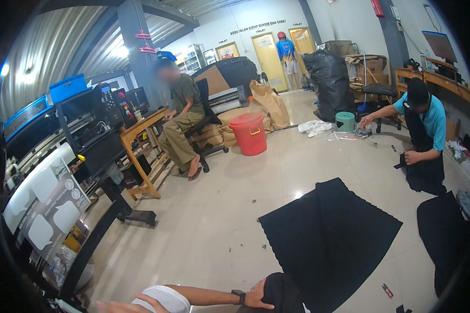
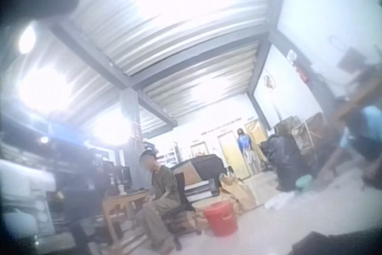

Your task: The person sits on the floor and uses a red utility knife to cut strips from a large piece of black fabric. They repeatedly align the fabric, cut a strip, and set it aside. Other people are also working on similar fabric pieces in the background.

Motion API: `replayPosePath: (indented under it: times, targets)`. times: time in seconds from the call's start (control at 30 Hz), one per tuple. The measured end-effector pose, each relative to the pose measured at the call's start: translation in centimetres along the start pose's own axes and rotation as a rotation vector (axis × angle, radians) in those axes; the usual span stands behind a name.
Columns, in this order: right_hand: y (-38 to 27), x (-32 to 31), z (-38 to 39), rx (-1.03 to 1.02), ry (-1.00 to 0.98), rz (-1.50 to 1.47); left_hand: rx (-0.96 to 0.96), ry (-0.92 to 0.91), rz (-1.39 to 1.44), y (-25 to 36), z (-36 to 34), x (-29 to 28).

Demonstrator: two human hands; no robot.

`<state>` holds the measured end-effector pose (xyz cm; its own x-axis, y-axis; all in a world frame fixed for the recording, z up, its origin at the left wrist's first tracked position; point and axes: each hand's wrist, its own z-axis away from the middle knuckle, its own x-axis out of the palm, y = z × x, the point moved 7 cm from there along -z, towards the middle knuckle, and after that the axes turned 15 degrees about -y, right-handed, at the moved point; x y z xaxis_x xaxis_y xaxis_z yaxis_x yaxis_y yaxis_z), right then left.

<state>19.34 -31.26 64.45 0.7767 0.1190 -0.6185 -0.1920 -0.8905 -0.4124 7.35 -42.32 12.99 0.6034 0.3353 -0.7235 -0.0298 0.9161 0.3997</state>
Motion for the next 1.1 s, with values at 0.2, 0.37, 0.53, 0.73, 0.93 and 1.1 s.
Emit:
replayPosePath:
  times: [0.2,0.37,0.53,0.73,0.93,1.1]
  targets:
    - [-3.1,3.1,0.2,-0.053,0.012,0.084,-0.003,0.007,0.088,0.6,0.7,-0.4]
    - [-5.3,3.7,1.3,-0.1,0.054,0.161,-0.018,-0.008,0.066,0.9,1.0,-0.4]
    - [-5.8,3.5,2.0,-0.104,0.113,0.171,-0.032,-0.023,0.053,1.2,1.1,-0.7]
    - [-4.5,4.2,2.2,-0.089,0.101,0.086,0.004,0.075,0.026,1.0,1.1,-0.9]
    - [-3.4,4.4,2.3,-0.111,0.081,0.106,0.049,0.11,0.094,0.5,0.9,-0.3]
    - [-2.4,4.2,2.4,-0.074,0.114,0.022,0.032,0.076,0.107,0.6,1.1,-0.2]
